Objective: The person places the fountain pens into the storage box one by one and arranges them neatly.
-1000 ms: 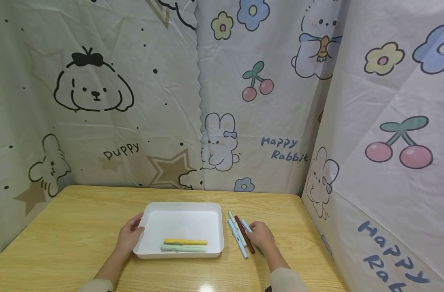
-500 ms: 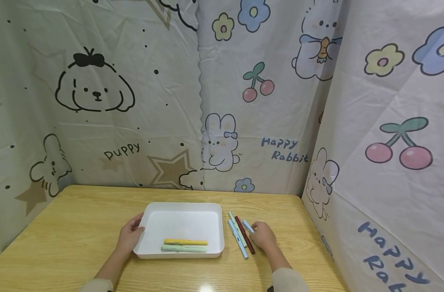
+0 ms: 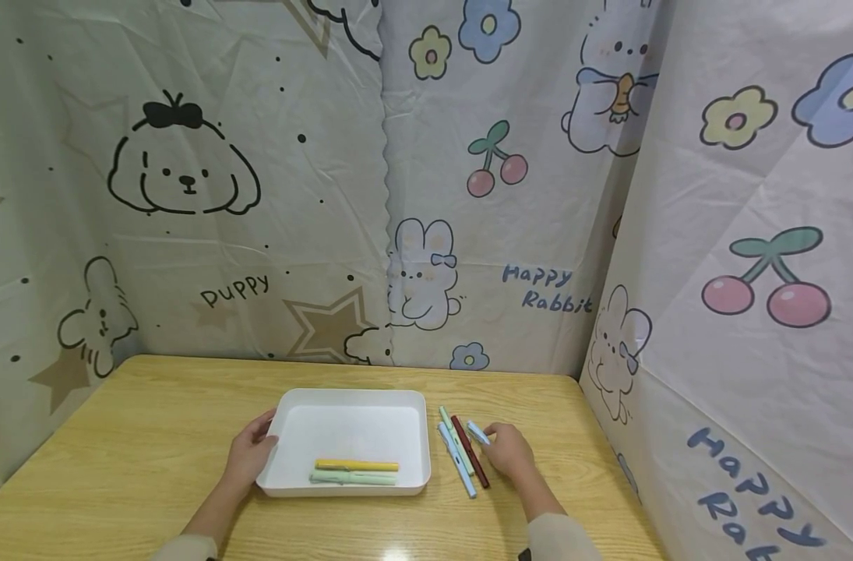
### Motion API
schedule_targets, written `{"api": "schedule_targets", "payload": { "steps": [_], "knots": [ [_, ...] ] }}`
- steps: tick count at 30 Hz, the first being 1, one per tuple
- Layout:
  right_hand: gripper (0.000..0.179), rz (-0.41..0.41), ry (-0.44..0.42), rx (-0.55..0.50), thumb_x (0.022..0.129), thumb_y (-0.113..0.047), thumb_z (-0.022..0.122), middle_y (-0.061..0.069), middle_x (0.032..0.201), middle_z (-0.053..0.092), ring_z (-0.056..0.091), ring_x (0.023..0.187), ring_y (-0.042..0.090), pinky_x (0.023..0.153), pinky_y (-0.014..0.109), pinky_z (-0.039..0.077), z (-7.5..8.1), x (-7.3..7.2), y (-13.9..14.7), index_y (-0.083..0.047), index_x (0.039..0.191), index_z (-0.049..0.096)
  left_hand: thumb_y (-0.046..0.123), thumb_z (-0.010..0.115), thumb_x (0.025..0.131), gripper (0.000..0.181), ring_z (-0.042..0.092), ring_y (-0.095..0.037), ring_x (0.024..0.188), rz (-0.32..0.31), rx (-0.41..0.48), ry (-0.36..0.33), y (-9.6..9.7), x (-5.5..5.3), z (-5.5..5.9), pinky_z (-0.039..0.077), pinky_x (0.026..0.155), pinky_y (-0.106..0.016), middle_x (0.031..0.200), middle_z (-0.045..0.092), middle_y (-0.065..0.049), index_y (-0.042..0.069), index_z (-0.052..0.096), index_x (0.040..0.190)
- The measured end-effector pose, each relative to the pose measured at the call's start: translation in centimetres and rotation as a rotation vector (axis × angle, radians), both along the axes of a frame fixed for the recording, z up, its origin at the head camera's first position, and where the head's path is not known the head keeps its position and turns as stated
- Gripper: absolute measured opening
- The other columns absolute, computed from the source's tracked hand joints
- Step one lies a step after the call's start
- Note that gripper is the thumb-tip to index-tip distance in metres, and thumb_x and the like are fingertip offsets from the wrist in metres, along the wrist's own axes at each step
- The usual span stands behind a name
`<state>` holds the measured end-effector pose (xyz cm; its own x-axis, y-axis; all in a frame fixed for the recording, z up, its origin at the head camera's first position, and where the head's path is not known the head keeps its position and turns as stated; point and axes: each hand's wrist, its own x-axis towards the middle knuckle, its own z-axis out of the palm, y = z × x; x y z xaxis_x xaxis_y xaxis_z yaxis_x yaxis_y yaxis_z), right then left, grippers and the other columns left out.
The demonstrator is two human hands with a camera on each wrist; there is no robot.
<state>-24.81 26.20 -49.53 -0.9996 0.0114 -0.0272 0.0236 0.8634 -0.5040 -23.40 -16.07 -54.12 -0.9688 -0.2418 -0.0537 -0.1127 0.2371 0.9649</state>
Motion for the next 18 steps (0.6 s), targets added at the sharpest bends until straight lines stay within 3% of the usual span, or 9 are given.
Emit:
{"api": "schedule_targets", "payload": {
  "steps": [18],
  "knots": [
    [0.027,0.020,0.001,-0.006,0.081,-0.011,0.064,0.003,0.069,0.052,0.046,0.060,0.015,0.052,0.026,0.035,0.58,0.06,0.13,0.000,0.106,0.065,0.001,0.041,0.092,0.048,0.046,-0.036,0.121,0.008,-0.008,0.001,0.04,-0.09,-0.15,0.040,0.100,-0.048,0.138,0.045,-0.025,0.003,0.040,0.139]
  ]
}}
